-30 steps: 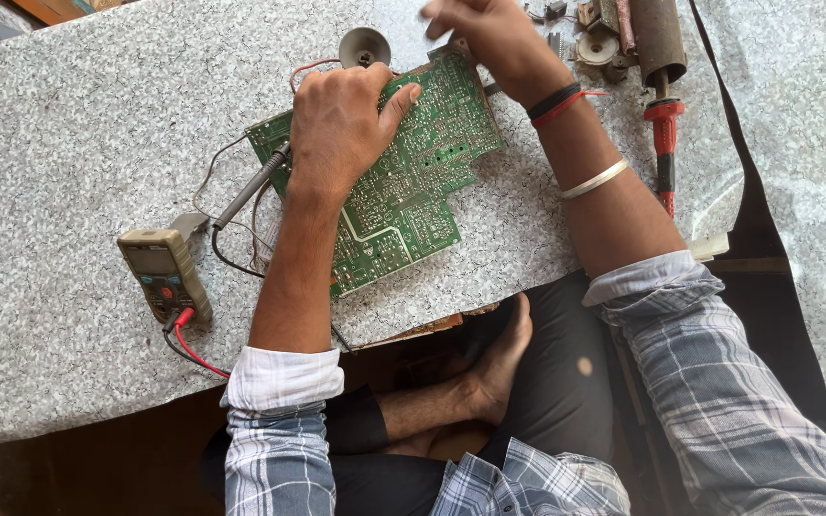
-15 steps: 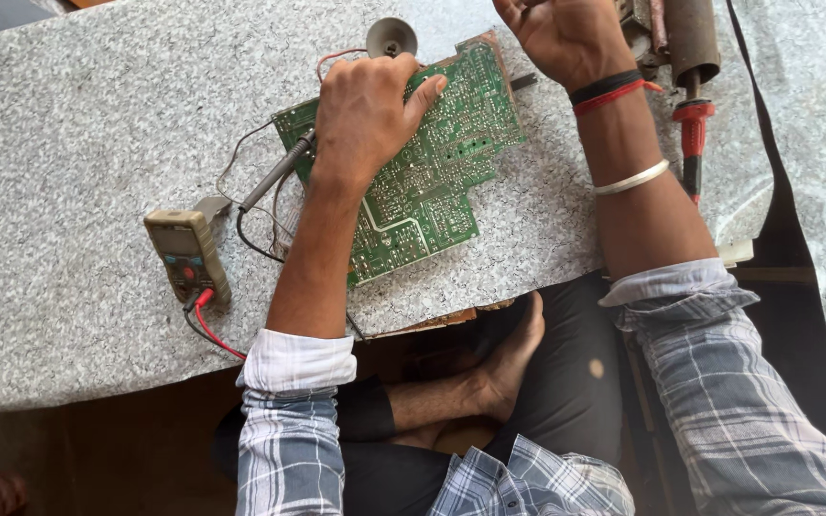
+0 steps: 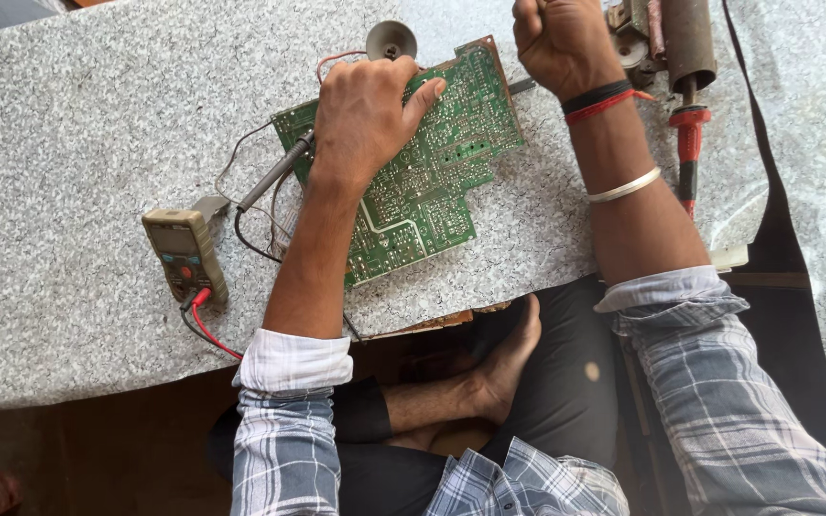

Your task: The person is repairing a green circuit board by hand. They repeatedly pick up small components, place them on the board, and use a multimeter probe to test connections while seated on the floor.

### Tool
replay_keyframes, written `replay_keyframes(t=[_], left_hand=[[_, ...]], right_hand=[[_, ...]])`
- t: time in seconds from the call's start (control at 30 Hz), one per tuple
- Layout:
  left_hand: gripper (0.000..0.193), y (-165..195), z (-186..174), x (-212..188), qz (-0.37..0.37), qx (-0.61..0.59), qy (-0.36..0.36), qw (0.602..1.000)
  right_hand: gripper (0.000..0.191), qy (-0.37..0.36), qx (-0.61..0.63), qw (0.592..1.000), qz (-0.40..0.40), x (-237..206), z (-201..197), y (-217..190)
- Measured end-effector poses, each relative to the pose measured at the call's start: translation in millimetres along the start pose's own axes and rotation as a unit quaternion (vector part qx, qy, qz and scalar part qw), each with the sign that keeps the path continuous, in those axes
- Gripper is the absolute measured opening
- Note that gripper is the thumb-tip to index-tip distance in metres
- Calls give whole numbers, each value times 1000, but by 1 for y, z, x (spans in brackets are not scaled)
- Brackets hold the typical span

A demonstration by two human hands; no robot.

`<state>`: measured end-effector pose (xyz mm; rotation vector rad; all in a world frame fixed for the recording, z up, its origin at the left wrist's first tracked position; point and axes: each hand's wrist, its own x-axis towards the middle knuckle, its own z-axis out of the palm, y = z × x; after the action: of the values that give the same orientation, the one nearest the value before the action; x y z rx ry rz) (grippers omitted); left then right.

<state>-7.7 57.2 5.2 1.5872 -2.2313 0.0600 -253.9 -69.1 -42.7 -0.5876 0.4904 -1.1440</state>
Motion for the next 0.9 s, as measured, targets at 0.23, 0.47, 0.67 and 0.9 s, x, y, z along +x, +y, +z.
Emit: replay_keyframes(t=[0.23, 0.47, 0.67, 0.9], left_hand=[[45, 11, -2, 3, 7, 7, 5, 1000], [46, 15, -2, 4, 8, 20, 0, 1000], [46, 15, -2, 4, 10, 16, 2, 1000], [45, 14, -3, 5, 7, 15, 7, 1000]], right_hand=[[32, 4, -56, 998, -17, -6, -4, -6], [34, 16, -65, 997, -33, -10, 1, -5], [17, 37, -112, 992, -52, -9, 11, -2], [13, 60, -100, 992, -49, -9, 13, 5]])
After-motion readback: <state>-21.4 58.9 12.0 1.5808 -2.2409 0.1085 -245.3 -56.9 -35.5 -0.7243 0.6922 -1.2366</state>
